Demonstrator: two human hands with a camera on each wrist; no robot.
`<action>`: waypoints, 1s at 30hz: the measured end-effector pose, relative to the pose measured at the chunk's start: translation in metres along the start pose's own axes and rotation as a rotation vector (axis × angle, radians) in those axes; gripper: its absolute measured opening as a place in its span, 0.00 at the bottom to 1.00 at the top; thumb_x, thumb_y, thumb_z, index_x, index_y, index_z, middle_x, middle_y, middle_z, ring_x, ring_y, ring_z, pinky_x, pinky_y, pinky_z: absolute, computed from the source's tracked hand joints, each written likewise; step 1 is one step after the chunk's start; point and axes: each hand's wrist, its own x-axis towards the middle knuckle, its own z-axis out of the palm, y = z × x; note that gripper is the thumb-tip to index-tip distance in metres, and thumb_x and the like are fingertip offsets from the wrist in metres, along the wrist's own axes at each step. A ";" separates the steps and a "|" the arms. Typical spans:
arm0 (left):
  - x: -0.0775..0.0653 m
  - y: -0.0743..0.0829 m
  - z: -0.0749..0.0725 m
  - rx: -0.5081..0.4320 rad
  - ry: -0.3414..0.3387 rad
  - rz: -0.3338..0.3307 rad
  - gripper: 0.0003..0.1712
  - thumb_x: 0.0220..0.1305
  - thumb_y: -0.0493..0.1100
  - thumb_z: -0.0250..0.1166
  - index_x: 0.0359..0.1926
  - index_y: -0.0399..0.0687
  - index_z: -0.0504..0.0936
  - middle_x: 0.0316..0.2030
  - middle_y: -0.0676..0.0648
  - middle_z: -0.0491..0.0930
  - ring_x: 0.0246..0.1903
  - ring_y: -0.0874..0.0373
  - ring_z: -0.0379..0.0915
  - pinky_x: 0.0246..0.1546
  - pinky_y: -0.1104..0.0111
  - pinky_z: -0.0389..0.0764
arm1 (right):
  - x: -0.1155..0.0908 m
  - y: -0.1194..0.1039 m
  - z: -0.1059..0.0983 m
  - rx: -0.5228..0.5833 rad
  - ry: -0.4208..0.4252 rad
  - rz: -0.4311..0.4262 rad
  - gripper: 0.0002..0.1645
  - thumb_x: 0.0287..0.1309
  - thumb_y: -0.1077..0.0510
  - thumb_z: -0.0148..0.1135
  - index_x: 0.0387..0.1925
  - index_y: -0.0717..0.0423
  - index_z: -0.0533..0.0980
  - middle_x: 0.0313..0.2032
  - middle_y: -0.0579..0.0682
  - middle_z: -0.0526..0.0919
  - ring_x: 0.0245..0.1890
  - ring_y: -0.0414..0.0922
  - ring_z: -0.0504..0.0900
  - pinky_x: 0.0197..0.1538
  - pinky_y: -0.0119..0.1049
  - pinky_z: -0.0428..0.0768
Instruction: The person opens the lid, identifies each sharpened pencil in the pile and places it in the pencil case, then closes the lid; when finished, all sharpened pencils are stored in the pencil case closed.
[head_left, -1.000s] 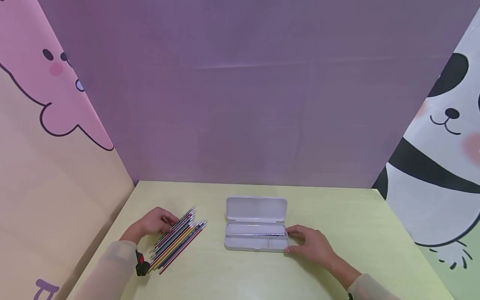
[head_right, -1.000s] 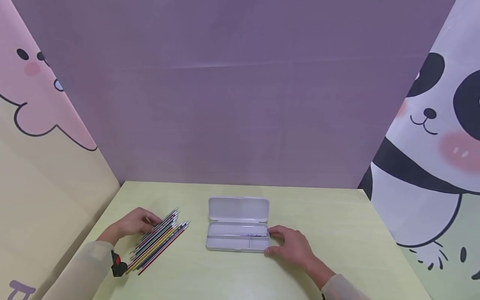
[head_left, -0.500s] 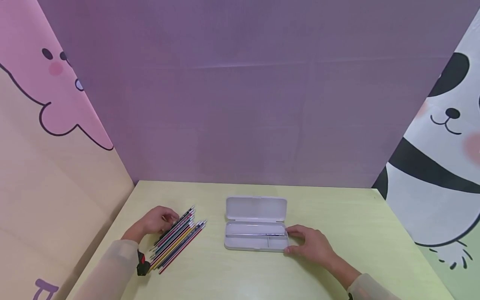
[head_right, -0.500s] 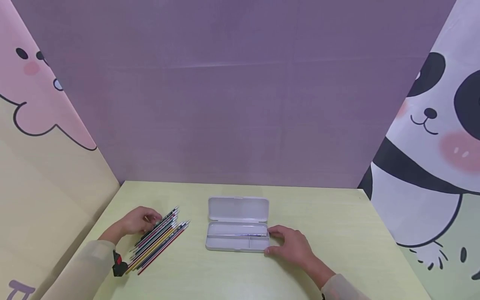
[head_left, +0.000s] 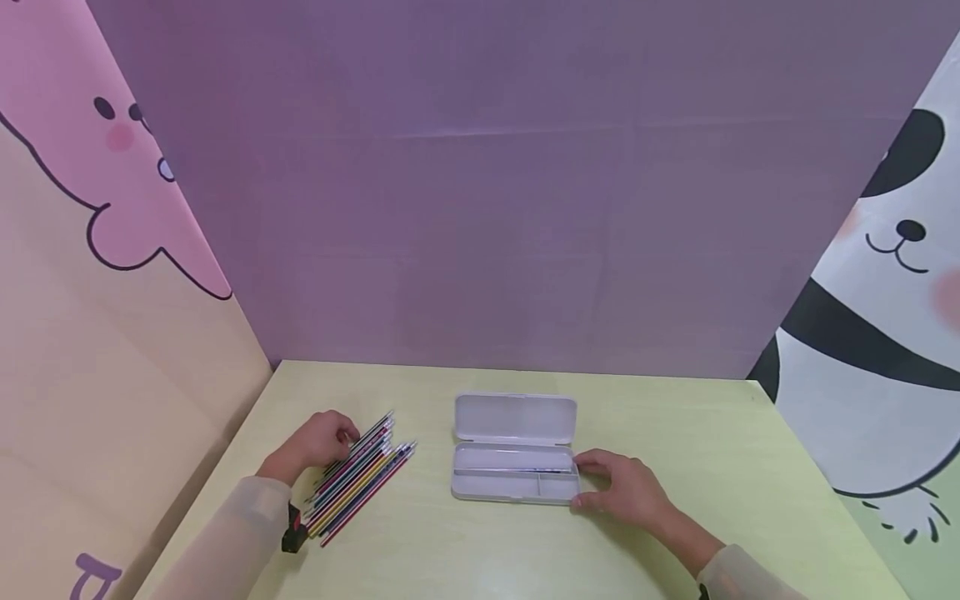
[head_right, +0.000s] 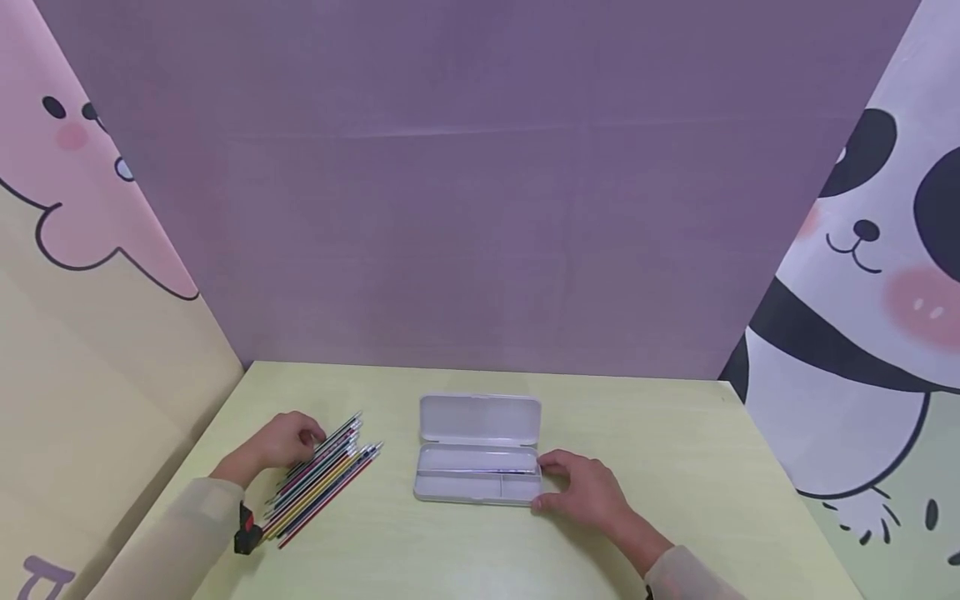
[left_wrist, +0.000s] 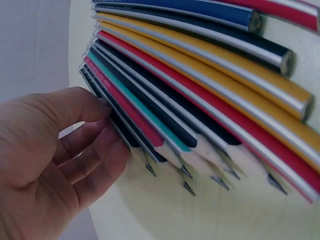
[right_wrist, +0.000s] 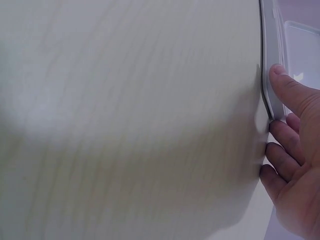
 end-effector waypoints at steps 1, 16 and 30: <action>0.000 0.001 0.000 0.014 0.008 0.006 0.15 0.54 0.27 0.64 0.43 0.35 0.87 0.35 0.45 0.84 0.28 0.56 0.71 0.28 0.66 0.74 | 0.000 0.000 0.000 0.001 0.002 -0.001 0.39 0.37 0.43 0.85 0.55 0.47 0.83 0.49 0.44 0.90 0.60 0.57 0.83 0.61 0.58 0.76; -0.006 -0.006 -0.017 0.042 0.045 0.104 0.11 0.58 0.31 0.67 0.43 0.36 0.88 0.36 0.47 0.86 0.33 0.57 0.78 0.36 0.60 0.82 | -0.002 0.000 0.000 0.016 0.005 -0.022 0.40 0.39 0.42 0.84 0.56 0.47 0.82 0.49 0.43 0.90 0.61 0.56 0.82 0.62 0.58 0.75; -0.004 0.084 0.006 -0.115 -0.093 0.307 0.14 0.66 0.32 0.63 0.50 0.41 0.88 0.39 0.44 0.86 0.33 0.58 0.74 0.35 0.69 0.78 | -0.001 -0.002 -0.003 0.027 -0.024 -0.016 0.40 0.39 0.43 0.84 0.57 0.47 0.82 0.50 0.44 0.90 0.62 0.57 0.81 0.62 0.60 0.74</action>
